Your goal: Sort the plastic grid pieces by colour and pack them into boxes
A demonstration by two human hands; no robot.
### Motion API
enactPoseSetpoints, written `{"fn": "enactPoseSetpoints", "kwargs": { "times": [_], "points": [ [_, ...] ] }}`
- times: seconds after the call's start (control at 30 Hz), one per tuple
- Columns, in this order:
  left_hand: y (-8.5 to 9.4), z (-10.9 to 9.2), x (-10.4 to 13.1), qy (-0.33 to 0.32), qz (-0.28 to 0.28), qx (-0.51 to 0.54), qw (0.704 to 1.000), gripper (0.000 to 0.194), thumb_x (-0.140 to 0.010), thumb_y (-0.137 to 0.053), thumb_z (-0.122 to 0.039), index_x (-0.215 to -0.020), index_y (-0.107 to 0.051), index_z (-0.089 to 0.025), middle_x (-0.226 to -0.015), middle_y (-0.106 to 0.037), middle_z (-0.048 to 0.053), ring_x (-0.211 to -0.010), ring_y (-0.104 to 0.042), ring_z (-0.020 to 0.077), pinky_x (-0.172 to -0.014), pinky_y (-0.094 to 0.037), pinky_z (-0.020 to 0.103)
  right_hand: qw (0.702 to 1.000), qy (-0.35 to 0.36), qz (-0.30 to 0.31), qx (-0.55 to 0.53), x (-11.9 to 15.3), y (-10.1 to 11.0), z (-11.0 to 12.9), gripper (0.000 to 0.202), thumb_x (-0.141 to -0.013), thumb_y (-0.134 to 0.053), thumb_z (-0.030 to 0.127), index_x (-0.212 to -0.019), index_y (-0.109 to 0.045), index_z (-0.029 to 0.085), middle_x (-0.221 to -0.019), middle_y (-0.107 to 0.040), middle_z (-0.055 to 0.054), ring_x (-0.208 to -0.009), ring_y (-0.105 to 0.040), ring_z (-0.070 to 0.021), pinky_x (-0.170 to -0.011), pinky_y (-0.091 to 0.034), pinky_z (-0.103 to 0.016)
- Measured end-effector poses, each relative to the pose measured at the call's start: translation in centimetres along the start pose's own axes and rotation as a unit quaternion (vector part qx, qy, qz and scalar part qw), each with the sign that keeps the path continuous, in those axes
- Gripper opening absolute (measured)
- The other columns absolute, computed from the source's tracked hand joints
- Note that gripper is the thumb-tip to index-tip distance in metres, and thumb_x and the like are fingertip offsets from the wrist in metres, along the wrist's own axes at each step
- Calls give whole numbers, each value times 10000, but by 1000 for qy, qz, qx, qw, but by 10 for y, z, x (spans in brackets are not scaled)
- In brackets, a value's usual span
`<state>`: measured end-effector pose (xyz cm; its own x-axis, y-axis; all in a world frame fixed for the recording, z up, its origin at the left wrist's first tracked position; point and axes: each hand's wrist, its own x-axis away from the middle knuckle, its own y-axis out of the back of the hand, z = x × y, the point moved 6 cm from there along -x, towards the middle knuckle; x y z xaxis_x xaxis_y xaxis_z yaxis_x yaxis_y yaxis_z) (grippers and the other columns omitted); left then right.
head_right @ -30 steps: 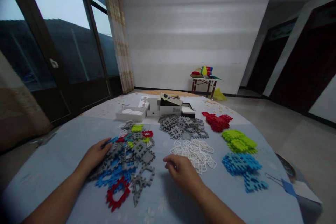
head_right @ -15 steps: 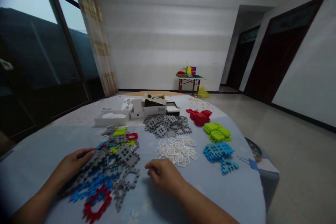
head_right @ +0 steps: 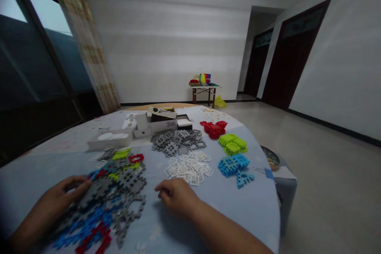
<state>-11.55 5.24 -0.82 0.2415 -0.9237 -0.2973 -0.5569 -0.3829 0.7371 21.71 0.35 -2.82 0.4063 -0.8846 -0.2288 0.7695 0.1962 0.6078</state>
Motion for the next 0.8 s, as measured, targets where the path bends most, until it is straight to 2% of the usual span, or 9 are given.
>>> {"fn": "enactPoseSetpoints", "kwargs": {
  "times": [0.1, 0.17, 0.3, 0.4, 0.53, 0.63, 0.7, 0.77, 0.8],
  "points": [
    [7, -24, 10, -49, -47, -9, 998, 431, -636, -567, -551, -900, -609, -213, -1041, -627, 75, -981, -575, 268, -895, -440, 388, 1000, 5, -18, -11, -1, 4, -1, 288, -789, -450, 156, -982, -661, 194, -814, -700, -27, -723, -636, -139, -685, -470, -237],
    [6, -46, 21, -102, -49, 2, 994, 478, -663, -568, -532, -1032, -559, -228, -1140, -573, 66, -1057, -534, 251, -943, -408, 380, 999, 11, -39, -9, -2, 8, -1, 269, -796, -458, 171, -975, -657, 192, -819, -693, -32, -728, -626, -144, -697, -471, -254],
    [-13, -90, 48, -189, 24, 7, 982, 533, -691, -582, -481, -1165, -485, -257, -1229, -521, 55, -1107, -508, 239, -943, -418, 366, 996, 36, -81, 0, -4, 17, 6, 279, -779, -520, 201, -1040, -620, 183, -923, -655, -62, -815, -595, -158, -708, -473, -270],
    [-29, -110, 68, -240, 70, 9, 968, 545, -706, -584, -443, -1205, -455, -267, -1246, -519, 60, -1099, -523, 240, -927, -439, 367, 995, 52, -84, -23, -6, 18, 17, 351, -763, -578, 262, -1109, -576, 202, -988, -614, -66, -814, -580, -145, -668, -475, -252],
    [-46, -122, 85, -283, 85, 13, 955, 564, -721, -583, -414, -1238, -410, -271, -1256, -510, 76, -1142, -498, 246, -964, -418, 399, 994, 16, -74, -74, -11, 10, 22, 350, -742, -621, 370, -1046, -604, 198, -886, -636, -36, -713, -572, -123, -614, -448, -235],
    [-55, -128, 93, -316, 78, 14, 945, 577, -718, -594, -405, -1244, -391, -283, -1259, -509, 74, -1159, -487, 246, -982, -406, 407, 986, -42, -63, -152, -15, -2, 16, 232, -738, -623, 339, -901, -640, 175, -722, -628, 0, -630, -548, -103, -579, -423, -219],
    [-58, -131, 96, -332, 71, 14, 940, 593, -714, -598, -410, -1254, -380, -296, -1268, -508, 60, -1158, -490, 246, -979, -410, 405, 970, -81, -55, -224, -18, -5, 9, 180, -725, -624, 299, -843, -639, 164, -656, -606, 17, -563, -522, -86, -524, -401, -200],
    [-59, -128, 93, -335, 61, 9, 940, 636, -698, -606, -436, -1272, -366, -307, -1291, -494, 46, -1168, -481, 255, -983, -404, 421, 956, -95, -68, -269, -20, 5, 1, 180, -706, -627, 285, -834, -642, 160, -625, -593, 26, -524, -504, -76, -492, -385, -189],
    [-58, -124, 89, -333, 53, 5, 941, 669, -682, -613, -458, -1282, -359, -309, -1306, -482, 41, -1176, -473, 262, -989, -396, 433, 953, -92, -88, -274, -21, 17, -4, 191, -698, -628, 290, -838, -647, 161, -624, -594, 26, -523, -503, -76, -490, -382, -189]
  ]
}}
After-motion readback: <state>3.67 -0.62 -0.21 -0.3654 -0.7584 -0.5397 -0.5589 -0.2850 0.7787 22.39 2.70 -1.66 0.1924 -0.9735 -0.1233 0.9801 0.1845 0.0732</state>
